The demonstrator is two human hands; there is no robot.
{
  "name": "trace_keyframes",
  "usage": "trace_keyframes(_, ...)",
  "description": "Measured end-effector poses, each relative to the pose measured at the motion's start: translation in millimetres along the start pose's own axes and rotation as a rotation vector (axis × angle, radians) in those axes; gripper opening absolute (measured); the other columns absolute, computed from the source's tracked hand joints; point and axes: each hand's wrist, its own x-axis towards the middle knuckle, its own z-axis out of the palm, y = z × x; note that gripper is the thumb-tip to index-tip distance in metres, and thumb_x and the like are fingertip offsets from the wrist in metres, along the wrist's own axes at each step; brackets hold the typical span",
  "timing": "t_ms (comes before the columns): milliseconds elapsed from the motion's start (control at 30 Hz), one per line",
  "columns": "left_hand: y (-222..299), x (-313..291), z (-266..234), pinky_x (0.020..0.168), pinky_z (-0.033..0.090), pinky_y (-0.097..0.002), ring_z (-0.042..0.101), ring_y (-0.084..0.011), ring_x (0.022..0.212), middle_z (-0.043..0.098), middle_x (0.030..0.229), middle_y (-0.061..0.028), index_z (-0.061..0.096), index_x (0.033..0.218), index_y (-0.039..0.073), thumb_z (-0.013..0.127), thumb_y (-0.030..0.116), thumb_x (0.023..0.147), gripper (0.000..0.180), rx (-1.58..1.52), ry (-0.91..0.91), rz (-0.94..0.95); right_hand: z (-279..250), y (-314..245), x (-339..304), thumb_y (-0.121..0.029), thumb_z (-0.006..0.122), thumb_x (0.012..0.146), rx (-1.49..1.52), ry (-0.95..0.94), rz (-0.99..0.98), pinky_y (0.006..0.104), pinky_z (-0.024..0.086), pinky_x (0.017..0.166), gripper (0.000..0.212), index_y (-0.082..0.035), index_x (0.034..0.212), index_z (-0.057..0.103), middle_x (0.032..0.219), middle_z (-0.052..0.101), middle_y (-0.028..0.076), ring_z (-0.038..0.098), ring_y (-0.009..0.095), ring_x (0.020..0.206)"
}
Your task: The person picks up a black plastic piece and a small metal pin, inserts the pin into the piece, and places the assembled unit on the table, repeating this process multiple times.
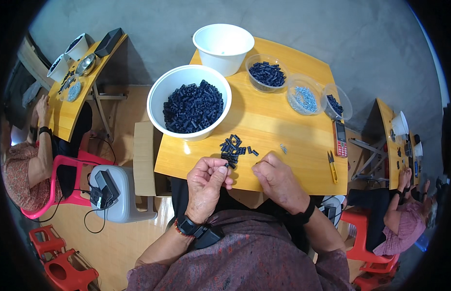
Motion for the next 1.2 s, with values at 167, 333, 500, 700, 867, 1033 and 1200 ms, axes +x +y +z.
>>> trace_keyframes(167, 2, 0, 1, 0.064, 0.056, -0.0256, 0.064, -0.0119, 0.070, 0.065, 0.088, -0.0079, 0.060, 0.106, -0.001, 0.059, 0.006, 0.098, 0.011, 0.028, -0.027, 0.000, -1, 0, 1, -0.004, 0.061, 0.089, -0.049, -0.042, 0.009, 0.0428, 0.050, 0.072, 0.005, -0.002, 0.092, 0.058, 0.089, 0.055, 0.016, 0.060, 0.037, 0.083)
trace_keyframes(333, 0, 0, -3, 0.068, 0.057, -0.0263, 0.065, -0.0123, 0.073, 0.066, 0.091, -0.0077, 0.059, 0.105, -0.001, 0.060, 0.005, 0.097, 0.010, 0.050, -0.058, -0.023, -5, -5, 2, -0.002, 0.057, 0.086, -0.094, -0.089, 0.003, 0.0454, 0.049, 0.071, 0.007, 0.000, 0.092, 0.055, 0.090, 0.054, 0.018, 0.059, 0.039, 0.083)
trace_keyframes(500, -2, 0, -1, 0.069, 0.057, -0.0264, 0.065, -0.0121, 0.074, 0.066, 0.091, -0.0071, 0.059, 0.102, -0.001, 0.060, 0.004, 0.097, 0.007, 0.071, -0.082, 0.008, 0, -3, -1, -0.001, 0.060, 0.087, 0.078, 0.037, 0.065, 0.0419, 0.050, 0.071, 0.014, 0.000, 0.100, 0.057, 0.096, 0.059, 0.018, 0.061, 0.038, 0.085)
trace_keyframes(700, -1, -1, -1, 0.070, 0.056, -0.0260, 0.063, -0.0115, 0.075, 0.064, 0.088, -0.0054, 0.060, 0.102, -0.001, 0.061, 0.004, 0.096, 0.007, 0.109, -0.125, 0.016, 4, -3, -4, 0.002, 0.065, 0.086, 0.396, 0.125, 0.029, 0.0306, 0.050, 0.069, 0.018, -0.004, 0.102, 0.063, 0.088, 0.058, 0.010, 0.061, 0.022, 0.078)
trace_keyframes(867, -1, -2, 0, 0.069, 0.055, -0.0256, 0.063, -0.0110, 0.075, 0.064, 0.087, -0.0050, 0.061, 0.103, -0.002, 0.062, 0.003, 0.096, 0.009, 0.149, -0.149, 0.027, 12, -13, 5, 0.000, 0.064, 0.090, 0.697, 0.087, 0.134, 0.0264, 0.051, 0.071, 0.012, -0.002, 0.102, 0.065, 0.089, 0.060, 0.005, 0.061, 0.014, 0.079)
trace_keyframes(1033, 4, -3, 2, 0.066, 0.054, -0.0245, 0.063, -0.0113, 0.071, 0.066, 0.085, -0.0065, 0.061, 0.103, -0.003, 0.063, 0.003, 0.095, 0.009, 0.162, -0.173, 0.013, 7, -13, 6, 0.000, 0.059, 0.095, 0.829, -0.035, 0.195, 0.0243, 0.052, 0.077, 0.010, 0.000, 0.103, 0.064, 0.099, 0.061, 0.006, 0.063, 0.010, 0.086)
trace_keyframes(1200, 4, -3, 2, 0.065, 0.054, -0.0239, 0.063, -0.0115, 0.068, 0.067, 0.083, -0.0073, 0.062, 0.103, -0.004, 0.063, 0.003, 0.095, 0.010, 0.155, -0.158, -0.025, -1, -20, 12, -0.002, 0.061, 0.094, 0.799, 0.040, 0.166, 0.0247, 0.051, 0.072, 0.010, 0.001, 0.103, 0.064, 0.092, 0.062, 0.005, 0.062, 0.010, 0.082)
